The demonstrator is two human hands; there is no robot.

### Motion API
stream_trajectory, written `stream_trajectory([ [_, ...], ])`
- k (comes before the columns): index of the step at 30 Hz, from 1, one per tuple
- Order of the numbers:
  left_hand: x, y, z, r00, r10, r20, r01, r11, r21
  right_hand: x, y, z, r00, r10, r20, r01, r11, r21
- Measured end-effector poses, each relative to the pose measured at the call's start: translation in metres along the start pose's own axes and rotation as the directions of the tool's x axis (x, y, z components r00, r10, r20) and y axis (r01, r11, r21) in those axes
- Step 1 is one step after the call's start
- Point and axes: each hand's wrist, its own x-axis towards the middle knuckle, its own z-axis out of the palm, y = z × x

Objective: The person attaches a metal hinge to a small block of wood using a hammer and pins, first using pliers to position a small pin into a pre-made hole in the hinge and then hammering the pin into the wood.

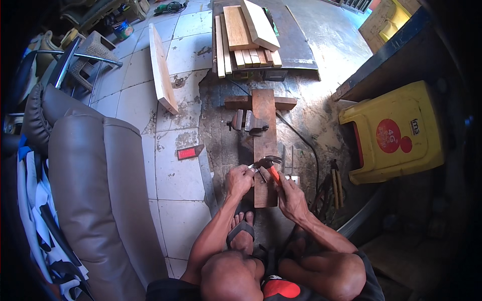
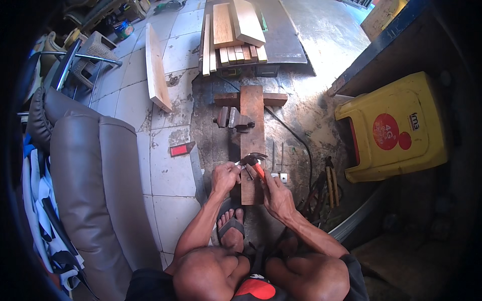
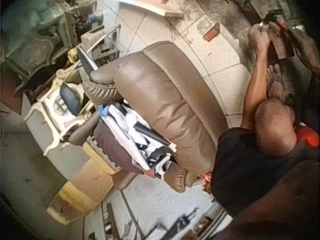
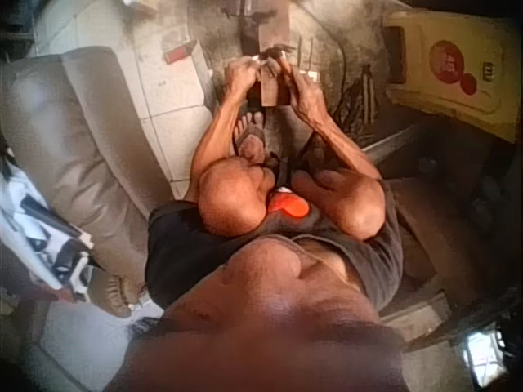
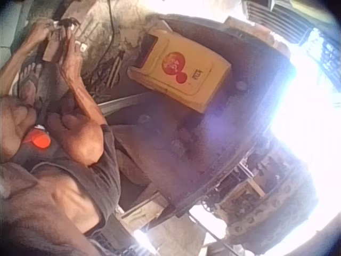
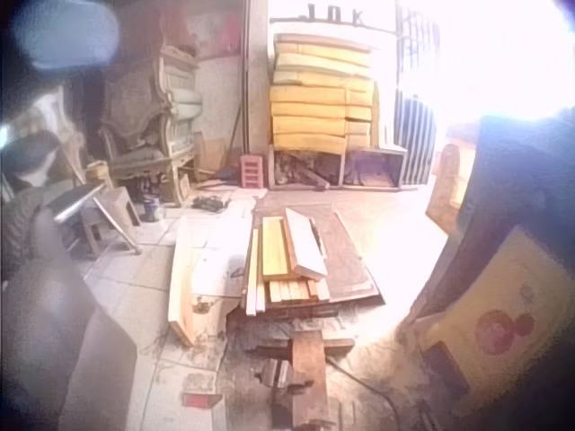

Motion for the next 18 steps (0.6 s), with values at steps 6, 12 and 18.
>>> stream_trajectory([
  [6, 0.0, 0.001, 0.001, 1.0, -0.007, 0.006, 0.008, 1.0, -0.021, -0.002, -0.001, -0.001, 1.0, -0.013, -0.002, 0.013, 0.999, -0.031],
  [12, 0.0, 0.008, 0.0, 1.0, -0.014, 0.006, 0.014, 1.0, 0.001, -0.004, 0.001, 0.0, 0.998, 0.024, 0.056, -0.019, 0.995, -0.094],
  [18, 0.0, 0.006, 0.001, 1.0, -0.023, 0.012, 0.024, 0.999, -0.031, -0.003, 0.004, 0.002, 0.999, 0.014, 0.041, -0.01, 0.997, -0.078],
])
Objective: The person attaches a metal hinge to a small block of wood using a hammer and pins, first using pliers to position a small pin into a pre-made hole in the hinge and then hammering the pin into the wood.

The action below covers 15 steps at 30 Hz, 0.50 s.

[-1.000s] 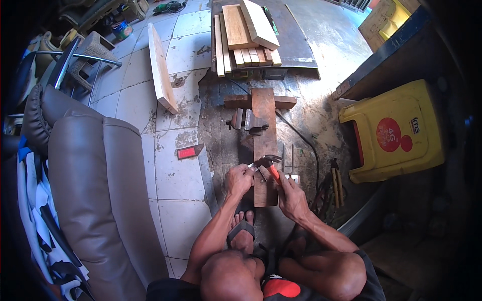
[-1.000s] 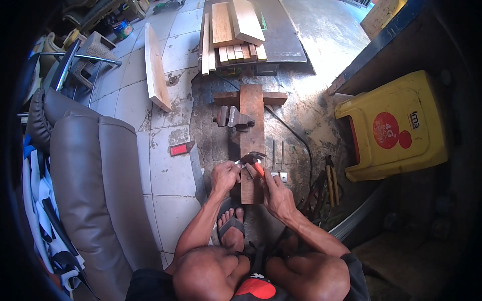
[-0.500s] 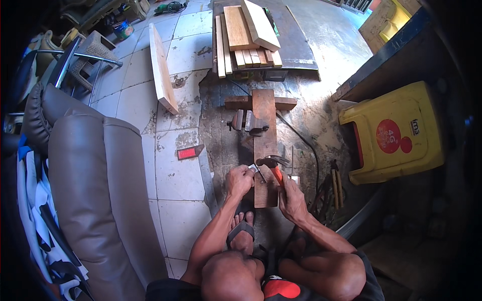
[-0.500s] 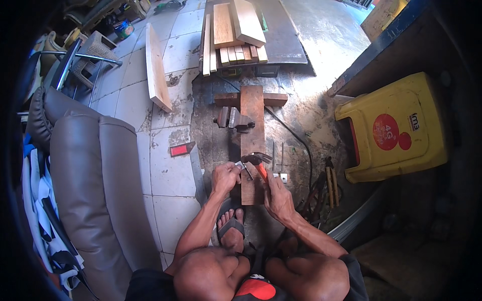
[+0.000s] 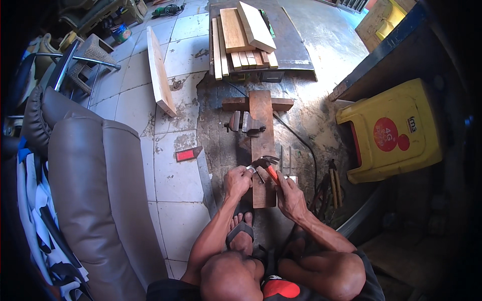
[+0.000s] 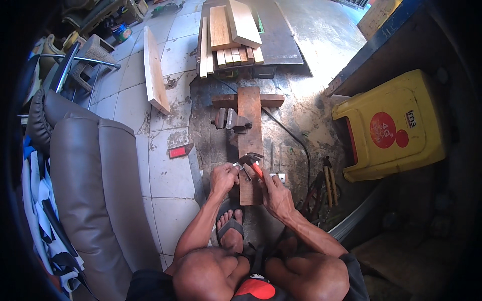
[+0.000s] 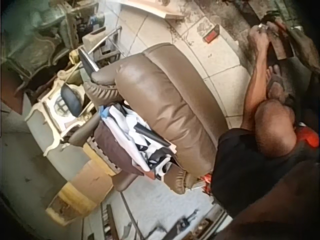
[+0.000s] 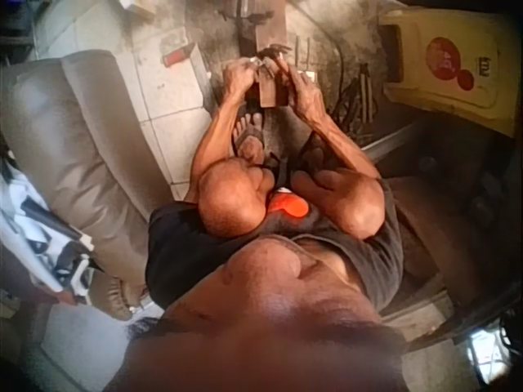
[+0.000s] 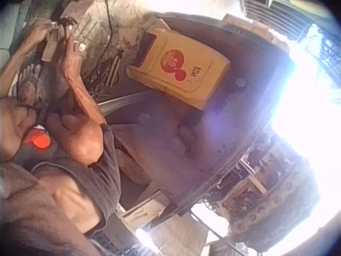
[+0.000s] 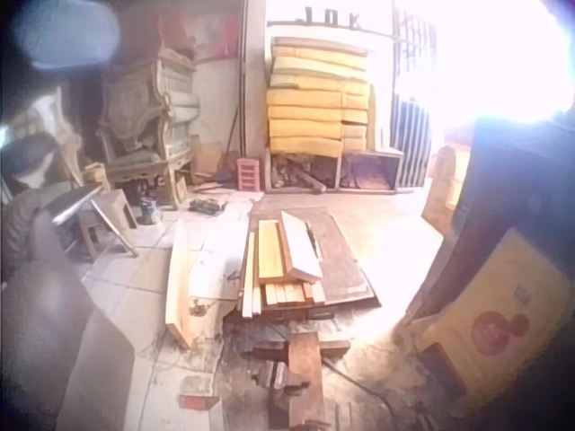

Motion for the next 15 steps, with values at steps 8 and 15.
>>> stream_trajectory([
  [8, 0.0, -0.005, 0.004, 0.998, 0.036, -0.056, -0.034, 0.999, 0.039, -0.011, -0.001, -0.009, 0.998, 0.058, 0.034, -0.054, 0.992, -0.117],
  [15, 0.006, -0.014, 0.007, 0.997, 0.056, -0.052, -0.053, 0.997, 0.058, -0.019, -0.001, -0.015, 0.996, 0.02, 0.09, 0.0, 0.975, -0.222],
])
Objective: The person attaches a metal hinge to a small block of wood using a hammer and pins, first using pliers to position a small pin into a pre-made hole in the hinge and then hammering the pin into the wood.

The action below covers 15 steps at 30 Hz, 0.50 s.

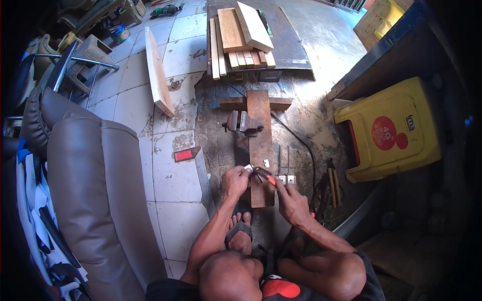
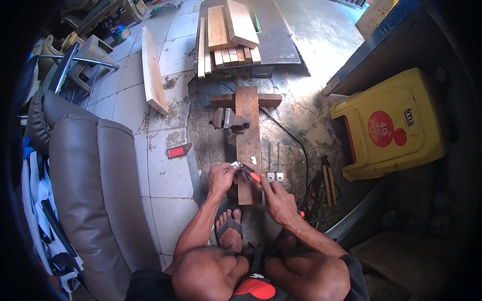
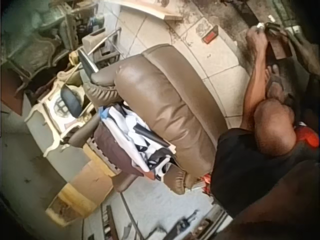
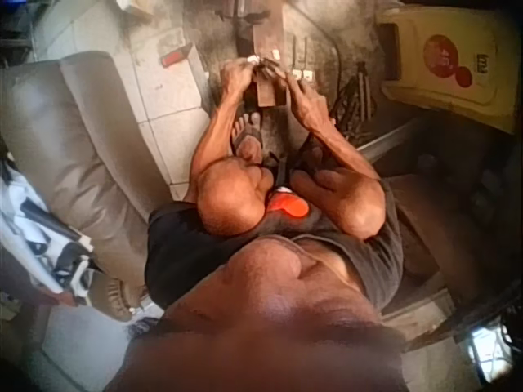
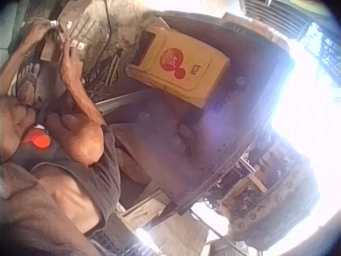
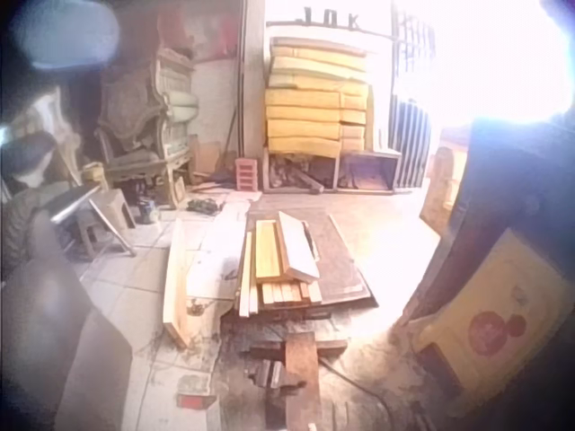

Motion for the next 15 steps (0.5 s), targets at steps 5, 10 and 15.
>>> stream_trajectory([
  [5, 0.001, 0.003, 0.0, 0.999, -0.023, -0.031, 0.021, 0.999, -0.039, 0.001, 0.001, -0.001, 1.0, -0.03, -0.007, 0.03, 1.0, 0.008],
  [10, -0.007, 0.018, -0.006, 0.998, 0.002, -0.068, 0.001, 0.999, 0.04, 0.005, -0.003, -0.009, 0.996, -0.006, -0.091, 0.008, 1.0, 0.017],
  [15, -0.009, 0.014, -0.003, 0.998, -0.032, -0.057, 0.032, 0.999, 0.011, -0.005, -0.002, -0.005, 0.99, -0.103, -0.095, 0.103, 0.995, -0.005],
])
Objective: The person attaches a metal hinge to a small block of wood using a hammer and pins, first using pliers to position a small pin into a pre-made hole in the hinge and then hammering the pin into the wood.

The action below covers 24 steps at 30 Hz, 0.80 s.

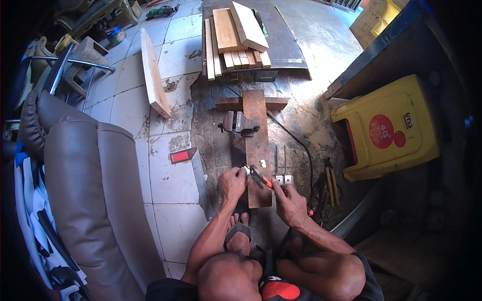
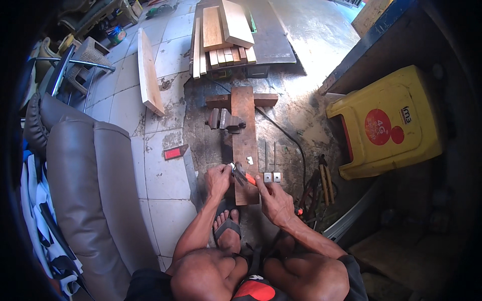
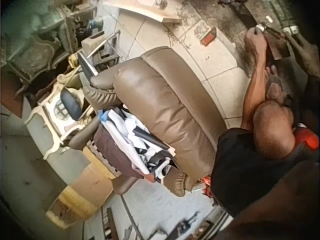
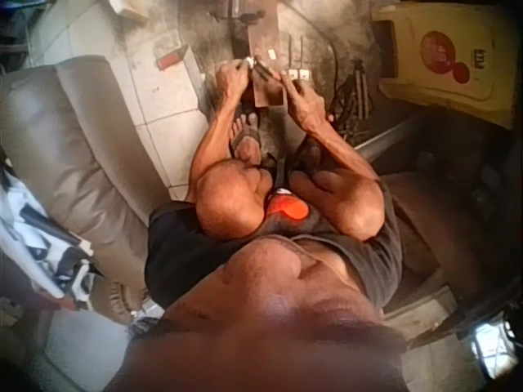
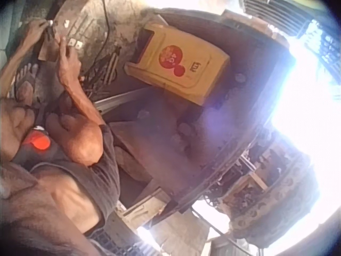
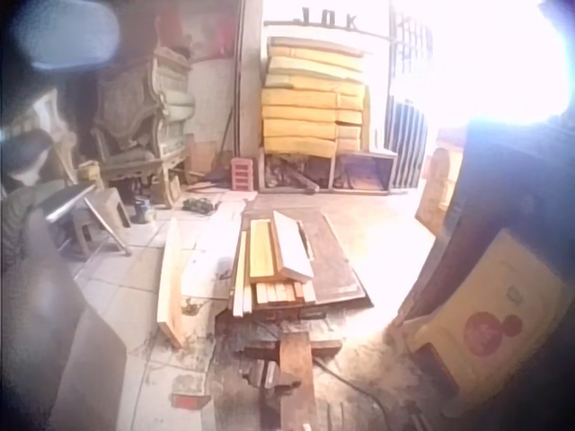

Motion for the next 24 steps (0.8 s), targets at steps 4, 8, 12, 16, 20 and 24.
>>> stream_trajectory([
  [4, 0.002, -0.004, 0.006, 0.994, 0.047, -0.101, -0.039, 0.997, 0.074, 0.002, 0.0, 0.011, 0.997, 0.055, 0.05, -0.053, 0.998, -0.035],
  [8, 0.002, -0.004, 0.008, 0.993, 0.043, -0.111, -0.038, 0.998, 0.046, 0.003, 0.002, 0.009, 0.999, 0.024, 0.024, -0.024, 1.0, -0.001],
  [12, 0.001, -0.004, 0.007, 0.988, 0.083, -0.126, -0.073, 0.994, 0.081, 0.006, 0.001, 0.007, 1.0, 0.02, 0.006, -0.02, 0.999, 0.034],
  [16, -0.001, -0.002, 0.007, 0.989, 0.079, -0.128, -0.072, 0.996, 0.058, 0.006, 0.001, 0.011, 0.993, 0.095, 0.069, -0.092, 0.995, -0.044],
  [20, -0.002, -0.007, 0.008, 0.985, 0.11, -0.136, -0.104, 0.993, 0.054, 0.005, 0.002, 0.004, 1.0, 0.027, 0.011, -0.027, 1.0, 0.0],
  [24, 0.0, -0.013, 0.009, 0.993, 0.066, -0.095, -0.064, 0.998, 0.016, 0.007, 0.001, 0.007, 0.999, -0.014, -0.029, 0.014, 1.0, 0.005],
])
